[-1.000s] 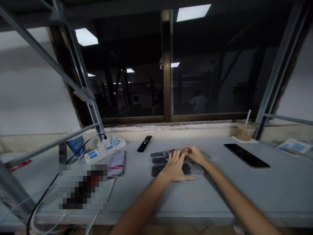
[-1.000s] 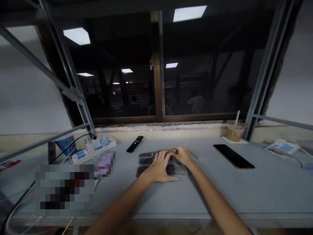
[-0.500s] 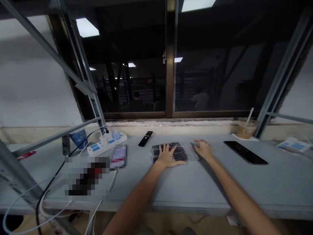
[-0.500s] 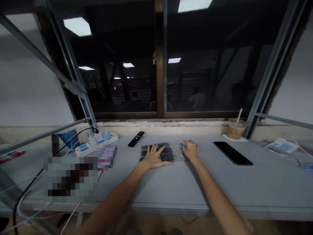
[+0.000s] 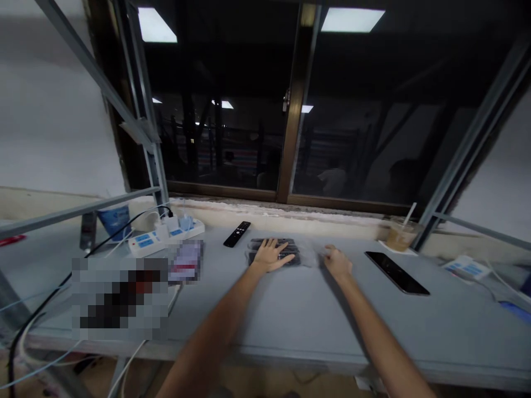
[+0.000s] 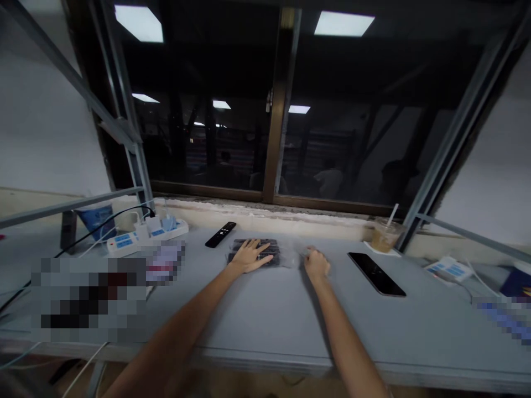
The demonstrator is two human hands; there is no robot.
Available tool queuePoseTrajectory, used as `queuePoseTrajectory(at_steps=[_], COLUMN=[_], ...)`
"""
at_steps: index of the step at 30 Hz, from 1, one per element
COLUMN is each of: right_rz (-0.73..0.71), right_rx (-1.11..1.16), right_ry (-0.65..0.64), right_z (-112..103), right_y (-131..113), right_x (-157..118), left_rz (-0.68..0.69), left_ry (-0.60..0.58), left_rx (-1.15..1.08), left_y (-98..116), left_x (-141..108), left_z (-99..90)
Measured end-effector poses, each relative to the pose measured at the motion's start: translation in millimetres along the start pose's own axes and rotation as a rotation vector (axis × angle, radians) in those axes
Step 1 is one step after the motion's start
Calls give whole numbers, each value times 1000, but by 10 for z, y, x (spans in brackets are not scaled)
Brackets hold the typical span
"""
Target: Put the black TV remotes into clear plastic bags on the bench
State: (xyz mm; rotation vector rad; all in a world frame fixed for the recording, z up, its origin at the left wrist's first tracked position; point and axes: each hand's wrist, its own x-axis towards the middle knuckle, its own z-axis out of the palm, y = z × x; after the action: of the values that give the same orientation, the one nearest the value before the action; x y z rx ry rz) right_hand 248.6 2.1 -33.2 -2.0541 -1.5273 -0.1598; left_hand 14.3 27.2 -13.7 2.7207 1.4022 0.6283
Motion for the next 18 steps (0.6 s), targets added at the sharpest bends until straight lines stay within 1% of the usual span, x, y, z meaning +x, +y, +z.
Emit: queuePoseTrajectory(at_steps=[2,3,5,6,8,10,11,13,16,18], right_rz=[83,108,73,27,-112,-271,-337,-466,-586,-607], right_rx=[-43,-28,81,160,336,481,522,527,501,518], right_ry=[35,80,190,250,341,370,360,240,-11,-99], right_z=[-69,-109,-193,-232,-285,-291,-275,-209,-87,-33], right_y=[-43,-73,-147,-191,-291,-397,-446,-525,-577,-579], right_x=[-18,-26,-37,-43,-59,-85,-102,-138,-181,-191], left_rz=[-5,-21,-95,-153,-312,-510,-592,-687,-699,-680], left_ry=[18,44,136,192,282,317,311,290,251,250], left_rx=[-1,7,51,85,144,154,147,112,71,52], left_y=[-22,-44,-126,-188,-350,-531,-615,-746,-829,-831], left_x=[22,32,49,53,44,10,-14,-66,-123,-136], left_z=[-25,-50,-120,-160,-232,-275,-284,-281,-265,-262])
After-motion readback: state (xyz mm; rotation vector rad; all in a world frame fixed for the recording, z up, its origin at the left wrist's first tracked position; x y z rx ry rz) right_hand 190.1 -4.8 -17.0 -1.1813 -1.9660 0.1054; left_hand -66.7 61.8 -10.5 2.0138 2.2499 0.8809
